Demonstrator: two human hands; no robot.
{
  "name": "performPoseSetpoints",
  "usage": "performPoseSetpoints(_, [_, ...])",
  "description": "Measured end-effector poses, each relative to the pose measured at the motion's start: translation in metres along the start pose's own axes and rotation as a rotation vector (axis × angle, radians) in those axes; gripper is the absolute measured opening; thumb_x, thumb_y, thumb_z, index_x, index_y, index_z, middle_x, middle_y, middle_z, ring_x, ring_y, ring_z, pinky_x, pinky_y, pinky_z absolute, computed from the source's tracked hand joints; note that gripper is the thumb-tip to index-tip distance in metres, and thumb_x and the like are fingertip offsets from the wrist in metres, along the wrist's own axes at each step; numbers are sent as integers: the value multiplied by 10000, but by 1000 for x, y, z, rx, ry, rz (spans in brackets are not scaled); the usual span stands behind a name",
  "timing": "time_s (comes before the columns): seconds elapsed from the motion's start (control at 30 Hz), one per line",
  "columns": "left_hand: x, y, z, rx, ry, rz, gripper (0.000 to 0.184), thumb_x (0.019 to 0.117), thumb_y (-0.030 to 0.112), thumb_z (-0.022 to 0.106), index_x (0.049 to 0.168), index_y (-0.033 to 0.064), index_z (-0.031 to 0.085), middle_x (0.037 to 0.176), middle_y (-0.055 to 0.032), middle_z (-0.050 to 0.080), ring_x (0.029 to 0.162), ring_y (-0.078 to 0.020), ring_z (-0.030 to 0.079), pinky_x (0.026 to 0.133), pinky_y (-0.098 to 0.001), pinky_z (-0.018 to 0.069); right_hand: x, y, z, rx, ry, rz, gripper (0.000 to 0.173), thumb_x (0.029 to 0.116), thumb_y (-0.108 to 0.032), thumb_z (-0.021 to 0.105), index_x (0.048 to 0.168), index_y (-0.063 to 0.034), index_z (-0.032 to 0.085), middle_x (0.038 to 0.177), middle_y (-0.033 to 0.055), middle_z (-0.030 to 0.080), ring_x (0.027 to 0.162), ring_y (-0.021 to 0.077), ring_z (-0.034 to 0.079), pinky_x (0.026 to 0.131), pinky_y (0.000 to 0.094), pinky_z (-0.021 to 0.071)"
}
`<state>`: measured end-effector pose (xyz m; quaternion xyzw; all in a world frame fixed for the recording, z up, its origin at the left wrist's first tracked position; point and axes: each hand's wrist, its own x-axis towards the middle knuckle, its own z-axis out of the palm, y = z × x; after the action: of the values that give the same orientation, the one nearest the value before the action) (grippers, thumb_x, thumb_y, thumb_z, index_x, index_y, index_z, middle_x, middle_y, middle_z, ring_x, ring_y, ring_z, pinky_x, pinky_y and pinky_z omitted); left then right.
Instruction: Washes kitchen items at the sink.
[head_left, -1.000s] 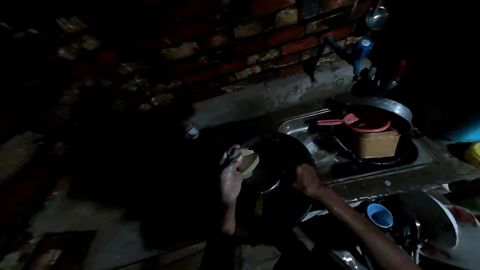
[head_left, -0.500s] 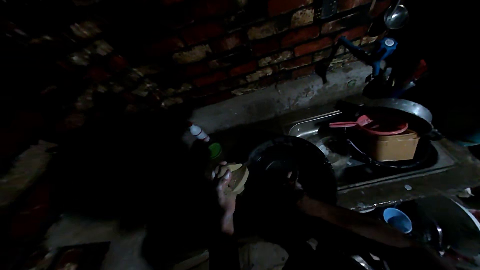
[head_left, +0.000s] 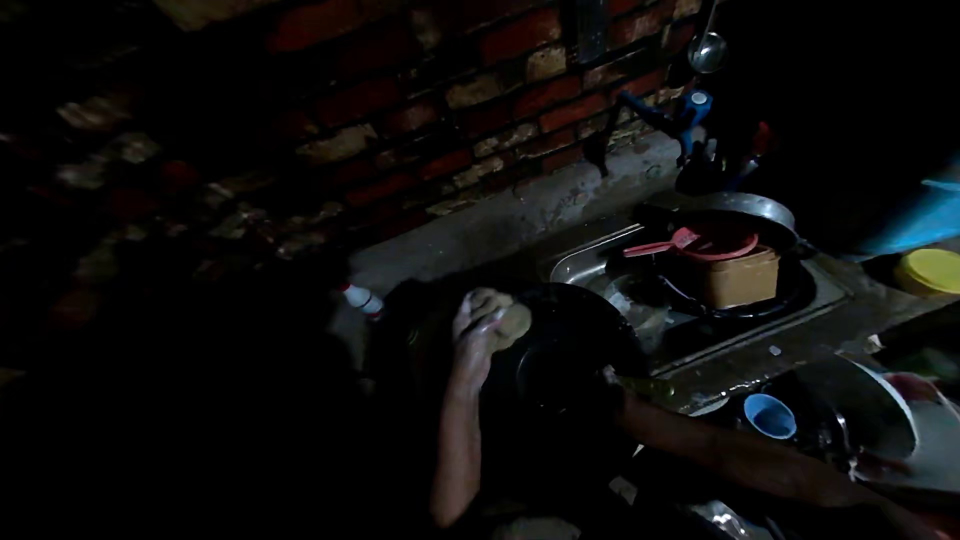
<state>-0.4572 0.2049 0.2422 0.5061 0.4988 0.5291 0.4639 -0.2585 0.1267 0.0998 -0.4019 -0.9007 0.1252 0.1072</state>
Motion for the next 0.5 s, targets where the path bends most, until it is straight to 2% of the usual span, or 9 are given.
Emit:
performPoseSetpoints(0.03, [18, 1, 19, 73, -98, 6, 406, 947, -10, 585, 1344, -35, 505, 1160, -103, 632, 974, -105, 646, 835, -277, 566, 17, -11, -21, 97, -318, 264, 406, 1094, -208, 431, 1372, 61, 553, 1322, 304, 590, 1246, 454, 557, 1091, 574, 396])
performPoseSetpoints(0.1, [55, -9, 65, 215, -322, 13, 406, 949, -15, 630, 1343, -19, 535, 1205, -149, 642, 1014, -156, 654, 873, -328, 564, 41, -10, -24, 176, -431, 511, 558, 1056, -129, 473, 1546, 81, 306, 1513, 352, 402, 1321, 516, 489, 1057, 640, 404])
performPoseSetpoints(0.13, [72, -18, 92, 281, -437, 16, 417, 946, -14, 642, 1350, -12, 539, 1221, -168, 645, 1031, -186, 654, 889, -359, 560, 41, -12, -25, 127, -416, 514, 565, 1047, -85, 456, 1557, 78, 276, 1575, 340, 320, 1282, 525, 517, 993, 632, 449])
performPoseSetpoints(0.2, [103, -43, 146, 450, -640, 1, 482, 935, -10, 655, 1396, 0, 516, 1271, -199, 638, 1101, -252, 649, 953, -417, 541, 40, -17, -32, 50, -484, 504, 501, 1057, -28, 404, 1541, 60, 311, 1678, 272, 94, 1281, 509, 508, 966, 594, 471])
performPoseSetpoints(0.27, [123, -69, 196, 684, -799, -3, 522, 916, 13, 676, 1410, -25, 511, 1312, -230, 622, 1195, -312, 625, 1043, -460, 501, 33, -19, -42, 72, -492, 507, 460, 1052, -13, 402, 1497, 98, 370, 1631, 322, 204, 1264, 513, 522, 960, 602, 471])
performPoseSetpoints(0.33, [132, -94, 228, 864, -903, 11, 533, 891, 34, 710, 1380, -52, 519, 1317, -256, 601, 1220, -351, 600, 1056, -486, 480, 26, -20, -56, 163, -478, 522, 339, 1035, -11, 452, 1326, 133, 548, 1385, 352, 523, 1216, 496, 569, 959, 618, 476])
performPoseSetpoints(0.37, [135, -104, 237, 921, -927, 18, 590, 871, 63, 746, 1395, -52, 502, 1352, -272, 573, 1257, -378, 571, 1073, -510, 459, 24, -19, -60, 187, -509, 514, 292, 1033, 0, 461, 1260, 123, 599, 1302, 333, 588, 1207, 486, 577, 966, 621, 473])
performPoseSetpoints(0.43, [132, -105, 239, 953, -914, 49, 719, 871, 149, 778, 1484, -20, 441, 1485, -268, 486, 1379, -396, 483, 1146, -538, 395, 18, -16, -65, 217, -530, 485, 262, 1029, 0, 486, 1225, 107, 622, 1246, 315, 623, 1182, 484, 591, 960, 621, 475])
performPoseSetpoints(0.5, [119, -92, 222, 860, -816, 107, 713, 893, 197, 781, 1495, 1, 453, 1502, -244, 486, 1378, -376, 495, 1150, -523, 402, 17, -17, -71, 234, -567, 483, 278, 1018, -19, 520, 1258, 91, 606, 1277, 306, 607, 1191, 485, 583, 959, 629, 477])
